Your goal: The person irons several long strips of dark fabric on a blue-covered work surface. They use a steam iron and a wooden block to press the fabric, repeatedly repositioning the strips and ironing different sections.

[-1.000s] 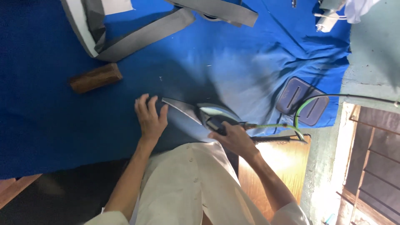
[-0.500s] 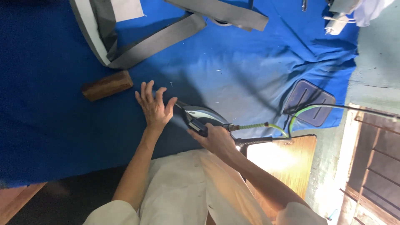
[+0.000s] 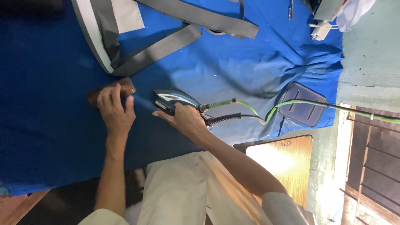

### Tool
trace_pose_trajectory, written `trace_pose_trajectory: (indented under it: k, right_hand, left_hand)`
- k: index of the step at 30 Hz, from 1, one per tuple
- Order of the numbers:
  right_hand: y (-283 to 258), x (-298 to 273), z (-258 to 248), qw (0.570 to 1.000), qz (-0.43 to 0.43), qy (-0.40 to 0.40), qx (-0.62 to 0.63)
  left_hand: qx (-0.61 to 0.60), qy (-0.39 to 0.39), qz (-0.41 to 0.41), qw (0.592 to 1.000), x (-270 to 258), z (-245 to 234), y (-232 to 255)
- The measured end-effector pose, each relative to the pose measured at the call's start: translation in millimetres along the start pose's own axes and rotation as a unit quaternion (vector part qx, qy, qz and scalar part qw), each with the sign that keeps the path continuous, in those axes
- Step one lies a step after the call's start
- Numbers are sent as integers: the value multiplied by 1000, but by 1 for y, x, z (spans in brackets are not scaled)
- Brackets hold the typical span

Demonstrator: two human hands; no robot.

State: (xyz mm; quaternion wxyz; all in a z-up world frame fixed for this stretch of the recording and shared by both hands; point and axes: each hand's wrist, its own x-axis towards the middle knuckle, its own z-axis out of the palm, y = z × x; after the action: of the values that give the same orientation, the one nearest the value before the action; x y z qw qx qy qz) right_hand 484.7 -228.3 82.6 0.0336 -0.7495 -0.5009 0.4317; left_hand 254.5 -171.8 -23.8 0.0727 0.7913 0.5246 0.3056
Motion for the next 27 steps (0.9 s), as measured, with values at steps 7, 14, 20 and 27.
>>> trace_pose_trajectory:
  k: [7, 14, 20, 27]
  right_hand:
    - [20, -16, -3, 998, -41, -51, -10]
    - [78, -56, -11, 975, -8, -187, -120]
    - [28, -30, -3, 994, -58, -67, -58]
    - [-7, -3, 13, 1000, -21, 6, -22]
  left_hand:
    - [166, -135, 85, 973, 10, -12, -18]
    - [112, -155, 31, 981, -20, -3, -1]
    - [135, -105, 50, 984, -19, 4, 6]
    - [149, -72, 62, 984, -24, 12, 2]
